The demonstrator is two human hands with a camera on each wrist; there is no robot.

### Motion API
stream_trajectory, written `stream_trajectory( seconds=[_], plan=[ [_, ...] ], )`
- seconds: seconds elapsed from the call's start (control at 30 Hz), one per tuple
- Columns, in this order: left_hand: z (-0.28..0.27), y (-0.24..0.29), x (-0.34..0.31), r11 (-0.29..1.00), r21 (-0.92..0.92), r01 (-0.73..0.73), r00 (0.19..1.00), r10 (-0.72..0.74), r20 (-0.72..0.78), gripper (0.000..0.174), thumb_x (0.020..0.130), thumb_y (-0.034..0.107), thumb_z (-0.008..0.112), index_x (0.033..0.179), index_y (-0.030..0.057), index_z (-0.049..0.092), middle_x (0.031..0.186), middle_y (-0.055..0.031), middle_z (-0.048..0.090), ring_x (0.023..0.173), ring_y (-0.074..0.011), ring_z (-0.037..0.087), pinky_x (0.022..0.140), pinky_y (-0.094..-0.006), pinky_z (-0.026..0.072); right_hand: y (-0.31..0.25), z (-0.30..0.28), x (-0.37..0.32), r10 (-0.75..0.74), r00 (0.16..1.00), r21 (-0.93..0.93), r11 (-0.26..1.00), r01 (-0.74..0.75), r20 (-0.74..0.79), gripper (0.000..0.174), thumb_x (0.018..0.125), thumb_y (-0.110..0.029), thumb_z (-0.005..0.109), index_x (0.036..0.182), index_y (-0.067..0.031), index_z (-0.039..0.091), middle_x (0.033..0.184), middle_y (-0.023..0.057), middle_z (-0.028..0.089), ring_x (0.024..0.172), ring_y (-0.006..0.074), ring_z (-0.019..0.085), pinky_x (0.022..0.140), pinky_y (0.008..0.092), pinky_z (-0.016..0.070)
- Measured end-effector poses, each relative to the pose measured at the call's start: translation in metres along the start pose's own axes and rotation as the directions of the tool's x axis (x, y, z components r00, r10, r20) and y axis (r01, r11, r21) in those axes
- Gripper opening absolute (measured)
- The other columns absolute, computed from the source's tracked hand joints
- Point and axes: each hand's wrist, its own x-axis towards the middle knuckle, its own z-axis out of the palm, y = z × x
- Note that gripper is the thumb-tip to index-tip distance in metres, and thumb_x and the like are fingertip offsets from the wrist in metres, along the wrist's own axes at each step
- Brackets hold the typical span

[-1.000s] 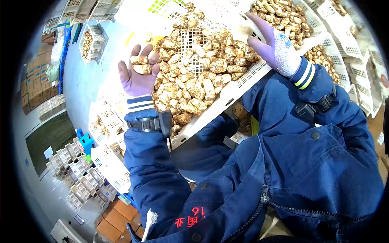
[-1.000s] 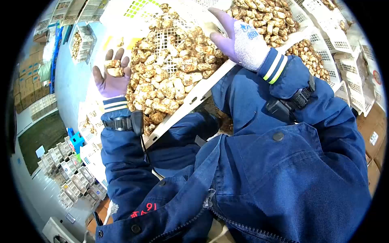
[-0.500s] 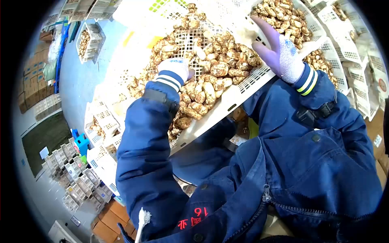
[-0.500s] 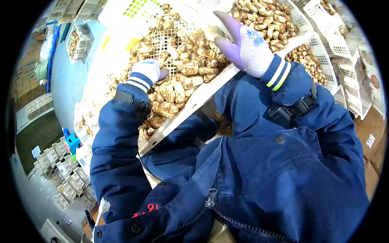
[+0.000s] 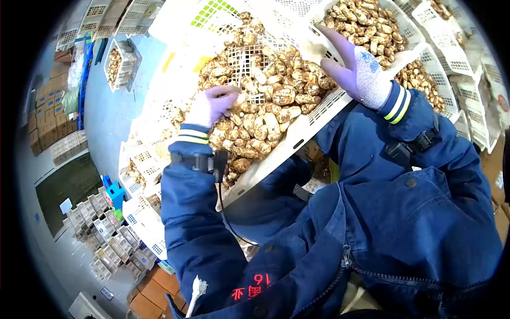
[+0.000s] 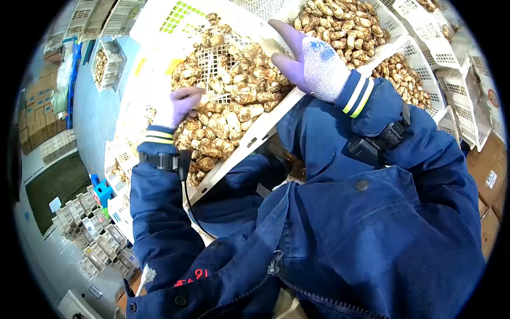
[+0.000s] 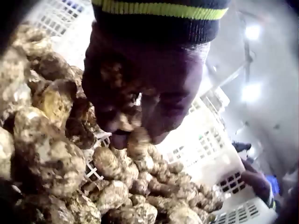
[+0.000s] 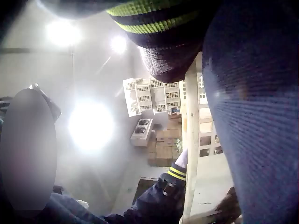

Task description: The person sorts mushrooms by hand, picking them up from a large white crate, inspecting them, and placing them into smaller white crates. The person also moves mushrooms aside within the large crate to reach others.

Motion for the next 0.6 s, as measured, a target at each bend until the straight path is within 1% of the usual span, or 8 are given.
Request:
stream_trajectory(
  seconds=[0.03, 0.13, 0.27, 0.37, 0.43, 0.5, 0.57, 0.6],
  plan=[
    [-0.009, -0.001, -0.011, 0.935, -0.345, 0.089, 0.996, -0.094, 0.001, 0.036, 0.092, 0.028, 0.059, 0.118, 0.004, 0.064, 0.088, -0.0111, 0.069, 0.064, -0.0129, 0.06, 0.055, -0.0242, 0.0472, 0.003, 0.002, 0.001, -0.017, 1.0, 0.002, 1.0, 0.017, -0.002, 0.058, 0.091, -0.026, 0.055, 0.14, -0.0007, 0.038, 0.121, 0.0286, 0.058, 0.112, 0.0395, 0.058, 0.093, 0.0407, 0.0475],
    [-0.025, -0.015, -0.031, 0.422, -0.858, -0.292, 0.956, 0.113, -0.27, 0.042, 0.096, 0.025, 0.052, 0.127, -0.0029, 0.053, 0.091, -0.011, 0.066, 0.056, -0.0095, 0.05, 0.047, -0.0189, 0.0382, 0.001, 0.001, 0.002, 0.028, 0.999, -0.018, 0.999, -0.027, 0.03, 0.058, 0.092, -0.027, 0.056, 0.14, -0.001, 0.038, 0.117, 0.0288, 0.06, 0.11, 0.0396, 0.06, 0.09, 0.0418, 0.0483],
    [-0.04, -0.002, -0.043, 0.163, -0.896, -0.413, 0.895, 0.254, -0.367, 0.04, 0.094, 0.03, 0.052, 0.123, 0.0037, 0.057, 0.095, -0.0152, 0.066, 0.059, -0.0171, 0.052, 0.048, -0.0283, 0.0368, 0.001, 0.002, 0.002, -0.025, 1.0, -0.045, 0.999, 0.024, -0.008, 0.057, 0.091, -0.027, 0.056, 0.14, -0.0012, 0.039, 0.115, 0.0291, 0.061, 0.108, 0.0401, 0.061, 0.09, 0.0422, 0.0487],
    [-0.035, 0.058, -0.037, 0.226, -0.882, -0.415, 0.879, 0.349, -0.324, 0.031, 0.094, 0.029, 0.052, 0.111, 0.0046, 0.058, 0.09, -0.01, 0.059, 0.055, -0.0131, 0.043, 0.047, -0.0256, 0.0333, 0.006, 0.007, 0.002, -0.054, 0.996, -0.039, 0.998, 0.051, -0.067, 0.056, 0.091, -0.026, 0.056, 0.139, -0.0012, 0.04, 0.112, 0.0291, 0.062, 0.106, 0.0404, 0.061, 0.089, 0.0425, 0.0489],
    [-0.016, 0.104, -0.027, 0.236, -0.814, -0.531, 0.801, 0.453, -0.391, 0.034, 0.094, 0.031, 0.051, 0.113, 0.0032, 0.058, 0.092, -0.0123, 0.06, 0.055, -0.0141, 0.045, 0.047, -0.0271, 0.0366, -0.007, 0.0, 0.0, 0.075, 0.997, -0.039, 0.997, -0.074, 0.015, 0.059, 0.091, -0.025, 0.056, 0.143, -0.004, 0.038, 0.132, 0.025, 0.053, 0.123, 0.036, 0.052, 0.102, 0.0394, 0.0419],
    [0.019, 0.157, -0.018, 0.288, -0.677, -0.677, 0.63, 0.702, -0.331, 0.033, 0.096, 0.024, 0.05, 0.119, 0.0017, 0.058, 0.1, -0.0157, 0.061, 0.069, -0.0189, 0.057, 0.06, -0.0295, 0.048, 0.002, 0.005, 0.001, -0.028, 0.998, -0.066, 0.998, 0.024, -0.056, 0.054, 0.09, -0.027, 0.056, 0.137, -0.0024, 0.043, 0.103, 0.0299, 0.063, 0.095, 0.0426, 0.063, 0.081, 0.045, 0.05],
    [0.06, 0.215, -0.008, 0.319, -0.537, -0.781, 0.481, 0.856, -0.191, 0.034, 0.097, 0.02, 0.051, 0.124, -0.0003, 0.056, 0.11, -0.0177, 0.061, 0.085, -0.0218, 0.062, 0.073, -0.031, 0.0515, 0.003, 0.005, -0.002, -0.022, 0.998, -0.135, 0.991, 0.015, -0.057, 0.048, 0.091, -0.026, 0.055, 0.132, -0.0025, 0.049, 0.094, 0.0279, 0.065, 0.089, 0.0431, 0.064, 0.078, 0.0446, 0.0511],
    [0.081, 0.242, 0.001, 0.364, -0.513, -0.777, 0.468, 0.879, -0.087, 0.037, 0.097, 0.019, 0.053, 0.127, -0.0015, 0.054, 0.115, -0.0179, 0.06, 0.094, -0.0223, 0.06, 0.081, -0.0312, 0.0492, 0.015, 0.006, -0.004, -0.152, 0.967, -0.575, 0.78, 0.245, 0.205, 0.043, 0.091, -0.025, 0.056, 0.128, -0.0027, 0.053, 0.096, 0.0265, 0.066, 0.09, 0.0424, 0.064, 0.079, 0.0435, 0.0517]
  ],
)
